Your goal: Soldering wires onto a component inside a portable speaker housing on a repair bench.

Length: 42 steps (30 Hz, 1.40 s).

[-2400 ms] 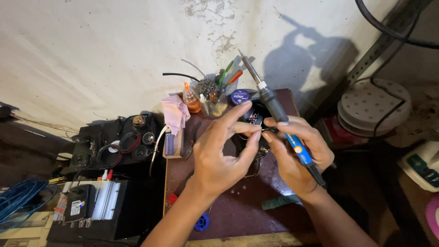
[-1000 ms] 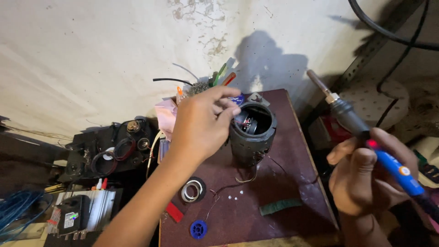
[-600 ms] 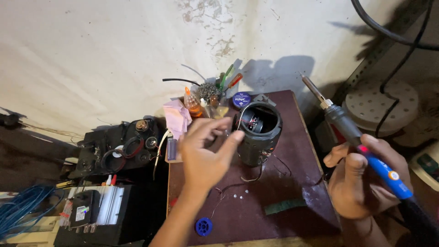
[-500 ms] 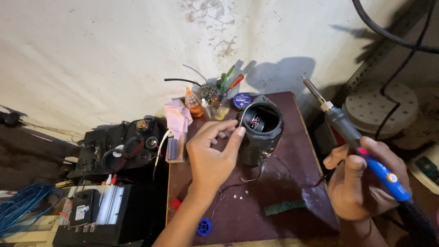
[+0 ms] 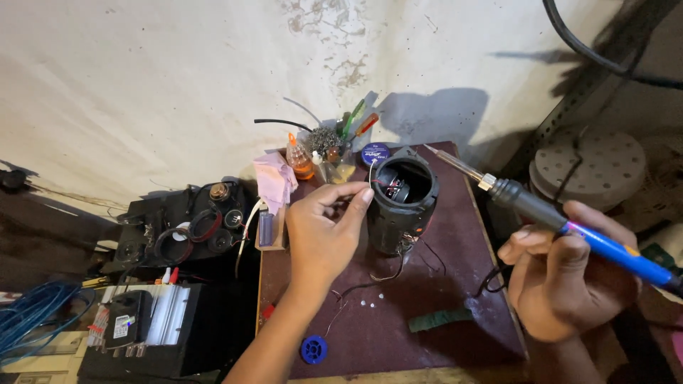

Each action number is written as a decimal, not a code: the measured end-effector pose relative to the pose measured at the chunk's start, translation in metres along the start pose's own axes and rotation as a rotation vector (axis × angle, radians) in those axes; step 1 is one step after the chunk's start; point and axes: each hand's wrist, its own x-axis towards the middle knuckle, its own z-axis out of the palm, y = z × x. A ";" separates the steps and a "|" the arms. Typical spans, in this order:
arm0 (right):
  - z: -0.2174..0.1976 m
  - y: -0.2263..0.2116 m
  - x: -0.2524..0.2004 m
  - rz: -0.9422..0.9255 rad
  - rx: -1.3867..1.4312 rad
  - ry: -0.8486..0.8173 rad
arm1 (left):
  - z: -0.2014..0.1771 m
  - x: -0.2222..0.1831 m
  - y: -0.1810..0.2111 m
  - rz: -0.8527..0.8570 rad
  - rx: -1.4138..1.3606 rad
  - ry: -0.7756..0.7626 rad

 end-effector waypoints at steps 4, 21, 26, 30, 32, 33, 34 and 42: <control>0.005 -0.003 0.007 0.027 0.048 -0.027 | 0.001 0.006 0.009 -0.050 0.034 0.024; 0.020 0.001 0.023 0.137 0.216 0.017 | -0.001 0.014 0.020 -0.299 0.130 -0.028; 0.018 -0.001 0.024 0.231 0.222 0.056 | -0.004 0.020 0.024 -0.309 0.173 -0.072; 0.017 -0.002 0.027 0.273 0.317 0.060 | -0.002 0.026 0.022 -0.307 0.281 -0.100; 0.018 -0.004 0.026 0.278 0.303 0.060 | -0.003 0.026 0.027 -0.334 0.308 -0.115; 0.019 -0.005 0.026 0.278 0.291 0.065 | -0.002 0.027 0.029 -0.353 0.336 -0.135; 0.019 -0.007 0.025 0.280 0.291 0.061 | -0.001 0.028 0.027 -0.356 0.336 -0.133; 0.023 -0.012 0.025 0.308 0.287 0.085 | 0.001 0.023 0.017 -0.254 0.197 -0.050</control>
